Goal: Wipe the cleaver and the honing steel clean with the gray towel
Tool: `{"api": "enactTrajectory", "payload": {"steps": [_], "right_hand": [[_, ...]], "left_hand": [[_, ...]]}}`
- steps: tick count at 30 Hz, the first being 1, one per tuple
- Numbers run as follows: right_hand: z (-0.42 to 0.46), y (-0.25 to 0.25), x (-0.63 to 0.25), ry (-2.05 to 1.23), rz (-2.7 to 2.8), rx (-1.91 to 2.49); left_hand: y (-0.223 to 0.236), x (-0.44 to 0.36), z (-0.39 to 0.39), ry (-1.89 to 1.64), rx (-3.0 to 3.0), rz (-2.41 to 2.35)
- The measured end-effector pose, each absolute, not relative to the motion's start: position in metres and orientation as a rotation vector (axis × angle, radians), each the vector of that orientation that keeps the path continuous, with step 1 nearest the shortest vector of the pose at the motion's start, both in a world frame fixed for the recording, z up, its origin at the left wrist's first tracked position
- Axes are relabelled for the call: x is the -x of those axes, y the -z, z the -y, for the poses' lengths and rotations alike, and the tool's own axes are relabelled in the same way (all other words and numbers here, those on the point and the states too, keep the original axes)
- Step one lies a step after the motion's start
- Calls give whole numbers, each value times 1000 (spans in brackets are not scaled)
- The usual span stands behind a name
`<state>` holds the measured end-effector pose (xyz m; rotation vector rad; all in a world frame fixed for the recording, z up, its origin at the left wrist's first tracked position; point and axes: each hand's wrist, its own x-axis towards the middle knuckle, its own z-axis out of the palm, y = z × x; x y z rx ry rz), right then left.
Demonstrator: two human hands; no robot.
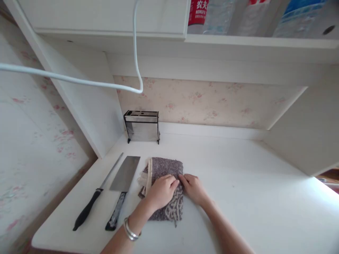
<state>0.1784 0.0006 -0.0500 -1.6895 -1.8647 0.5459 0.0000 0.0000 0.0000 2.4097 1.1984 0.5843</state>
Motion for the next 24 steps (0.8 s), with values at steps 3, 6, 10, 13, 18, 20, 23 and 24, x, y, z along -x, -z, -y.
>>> {"api": "enactTrajectory", "payload": {"steps": [3,6,10,13,18,20,23,24], "right_hand": [[-4,53,-187,-704,1585,1645],[-9,54,-195,-939,1300,1529],[-12,46,-202,-984,1126,1524],[-11,42,-207,-906,1174,1654],[-12,49,-206,-943,1246,1736],[-11,49,-201,-1014,1188,1708],[-6,42,-192,-1240,942,1575],[-4,39,-189,-1327,845,1510]], "left_hand": [[-15,35,18,-665,-2261,-1263],[-12,88,36,-719,-2173,-1466],[10,155,55,-641,-1989,-1812],[22,181,65,-512,-1871,-2003],[29,185,71,-287,-1804,-2076],[29,182,70,-239,-1789,-2076],[26,177,67,-200,-1803,-2078],[24,175,66,-184,-1812,-2070]]}}
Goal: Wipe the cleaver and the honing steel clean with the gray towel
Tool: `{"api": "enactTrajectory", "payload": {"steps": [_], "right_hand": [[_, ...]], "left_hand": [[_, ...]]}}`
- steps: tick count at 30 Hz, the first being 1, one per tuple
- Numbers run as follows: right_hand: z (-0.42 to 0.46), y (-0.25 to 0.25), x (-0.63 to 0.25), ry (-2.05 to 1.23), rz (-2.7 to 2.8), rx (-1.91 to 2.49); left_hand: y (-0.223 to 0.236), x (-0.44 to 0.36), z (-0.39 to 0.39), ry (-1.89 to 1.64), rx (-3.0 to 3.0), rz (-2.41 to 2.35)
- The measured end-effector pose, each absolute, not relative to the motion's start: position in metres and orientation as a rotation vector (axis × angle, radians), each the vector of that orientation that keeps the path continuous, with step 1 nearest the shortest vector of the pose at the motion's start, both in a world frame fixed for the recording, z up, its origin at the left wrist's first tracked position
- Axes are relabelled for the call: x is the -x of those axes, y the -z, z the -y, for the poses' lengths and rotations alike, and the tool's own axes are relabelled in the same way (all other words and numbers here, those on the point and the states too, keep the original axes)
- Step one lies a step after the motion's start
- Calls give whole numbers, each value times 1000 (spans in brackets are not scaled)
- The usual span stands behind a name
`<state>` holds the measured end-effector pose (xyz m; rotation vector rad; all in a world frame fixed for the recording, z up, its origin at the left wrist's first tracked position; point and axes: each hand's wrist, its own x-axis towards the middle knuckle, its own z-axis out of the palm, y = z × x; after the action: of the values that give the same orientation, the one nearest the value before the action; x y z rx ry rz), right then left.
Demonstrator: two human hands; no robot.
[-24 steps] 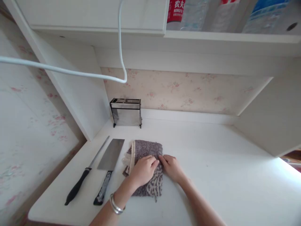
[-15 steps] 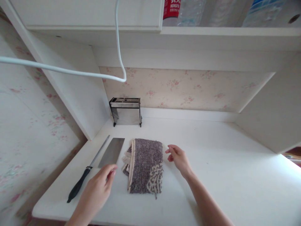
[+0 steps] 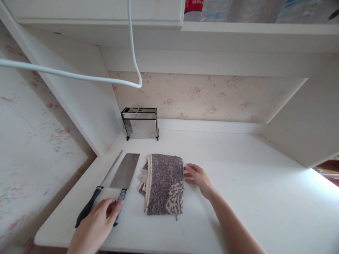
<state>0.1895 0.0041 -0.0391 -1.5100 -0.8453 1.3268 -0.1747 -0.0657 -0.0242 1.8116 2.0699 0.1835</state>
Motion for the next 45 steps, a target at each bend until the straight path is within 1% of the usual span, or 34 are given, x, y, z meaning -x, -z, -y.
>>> {"api": "enactTrajectory", "payload": {"steps": [3,6,8,13,16,24,30,33,37,39,42,45], "right_hand": [[0,30,-182,-1508,635,1333],[-2,25,-171,-1487,558,1302],[-5,23,-162,-1483,579,1277],[-5,23,-142,-1732,766,1139],[1,23,-137,-1756,820,1099],[4,7,-161,-1805,378,972],[5,-2,-194,-1678,482,821],[4,-5,-199,-1543,470,807],[3,-8,-197,-1284,537,717],[6,-8,-194,-1205,605,640],[14,-5,-185,-1292,794,544],[18,-3,-171,-1401,990,445]], "left_hand": [[20,168,62,-113,-1831,-2064],[19,163,57,-50,-1844,-2085],[20,162,53,-22,-1846,-2082],[23,163,46,25,-1843,-2067],[24,161,45,31,-1865,-2075],[21,153,43,85,-1945,-2057],[18,152,37,-102,-1778,-2038],[19,145,41,-293,-1709,-1939],[17,116,52,-519,-1706,-1869],[14,92,55,-650,-1711,-1824],[7,48,53,-834,-1726,-1669],[4,6,46,-934,-1756,-1523]]}}
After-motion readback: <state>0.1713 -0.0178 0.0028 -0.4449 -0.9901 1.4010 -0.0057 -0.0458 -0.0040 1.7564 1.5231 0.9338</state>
